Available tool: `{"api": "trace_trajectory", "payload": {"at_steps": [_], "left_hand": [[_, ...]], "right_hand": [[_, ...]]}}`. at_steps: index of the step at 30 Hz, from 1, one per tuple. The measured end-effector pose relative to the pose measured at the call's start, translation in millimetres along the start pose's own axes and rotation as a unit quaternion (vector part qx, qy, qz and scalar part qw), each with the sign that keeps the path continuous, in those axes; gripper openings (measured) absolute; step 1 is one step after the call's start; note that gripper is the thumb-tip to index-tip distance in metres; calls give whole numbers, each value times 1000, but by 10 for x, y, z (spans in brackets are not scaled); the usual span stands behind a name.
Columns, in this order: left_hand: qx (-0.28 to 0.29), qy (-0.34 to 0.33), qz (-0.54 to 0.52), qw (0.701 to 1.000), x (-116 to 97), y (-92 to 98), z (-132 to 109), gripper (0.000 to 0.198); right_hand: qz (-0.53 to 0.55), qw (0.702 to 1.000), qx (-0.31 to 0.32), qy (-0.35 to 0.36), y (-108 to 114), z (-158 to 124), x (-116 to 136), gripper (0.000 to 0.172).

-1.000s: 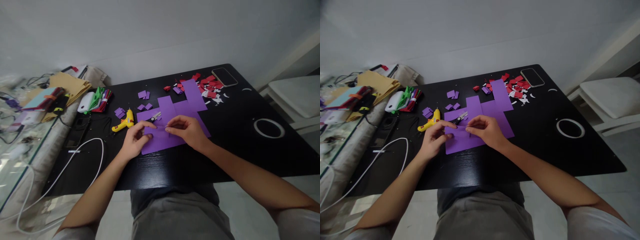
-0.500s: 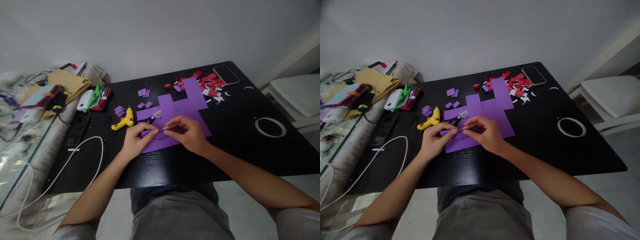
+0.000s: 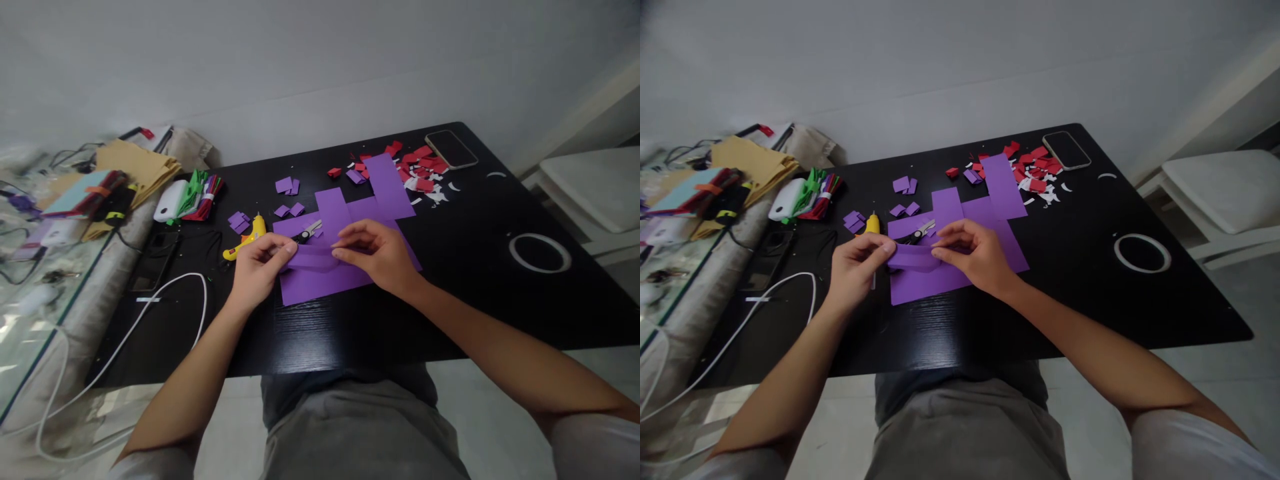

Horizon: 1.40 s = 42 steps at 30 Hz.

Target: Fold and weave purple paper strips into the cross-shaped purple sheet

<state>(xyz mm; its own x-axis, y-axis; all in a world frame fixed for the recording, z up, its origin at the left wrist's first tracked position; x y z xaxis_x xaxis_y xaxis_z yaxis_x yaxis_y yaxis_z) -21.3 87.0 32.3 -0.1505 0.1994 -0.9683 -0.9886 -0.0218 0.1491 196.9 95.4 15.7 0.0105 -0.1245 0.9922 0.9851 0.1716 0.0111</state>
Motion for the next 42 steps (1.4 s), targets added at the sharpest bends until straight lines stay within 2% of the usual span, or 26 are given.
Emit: {"api": "trace_trajectory", "payload": {"at_steps": [5, 9, 12, 16, 21, 34, 42], "left_hand": [[-13, 0, -36, 999, 30, 22, 10, 20], [24, 4, -57, 998, 39, -83, -17, 23], [54, 0, -5, 999, 35, -176, -40, 24], [63, -14, 41, 997, 24, -227, -57, 20], [62, -27, 45, 997, 10, -226, -65, 16], [55, -22, 48, 997, 6, -245, -90, 16], [56, 3, 54, 997, 30, -209, -67, 22]], "right_hand": [[9, 1000, 4, -30, -2, 12, -62, 33], [13, 999, 9, -34, -32, -7, -75, 31], [17, 999, 16, -34, -65, -17, -96, 31], [18, 999, 32, -31, -116, -31, -110, 32], [11, 998, 53, -29, -165, -47, -77, 28], [22, 998, 46, -36, -161, -48, -127, 31], [-24, 992, 106, -68, -251, -55, -204, 24]]}}
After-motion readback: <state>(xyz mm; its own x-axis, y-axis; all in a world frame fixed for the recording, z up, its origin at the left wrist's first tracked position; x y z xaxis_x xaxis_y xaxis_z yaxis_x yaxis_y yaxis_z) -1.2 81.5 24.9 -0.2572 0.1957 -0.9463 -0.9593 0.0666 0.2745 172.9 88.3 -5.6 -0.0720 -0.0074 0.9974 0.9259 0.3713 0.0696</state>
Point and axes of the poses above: each hand's wrist, its own z-axis towards the middle knuckle, its own y-axis out of the back of the hand, x = y × z, the point moved 9 cm from there along z, towards the middle knuckle, and after that the axes turned 5 degrees about -z, right-handed, at the moved point
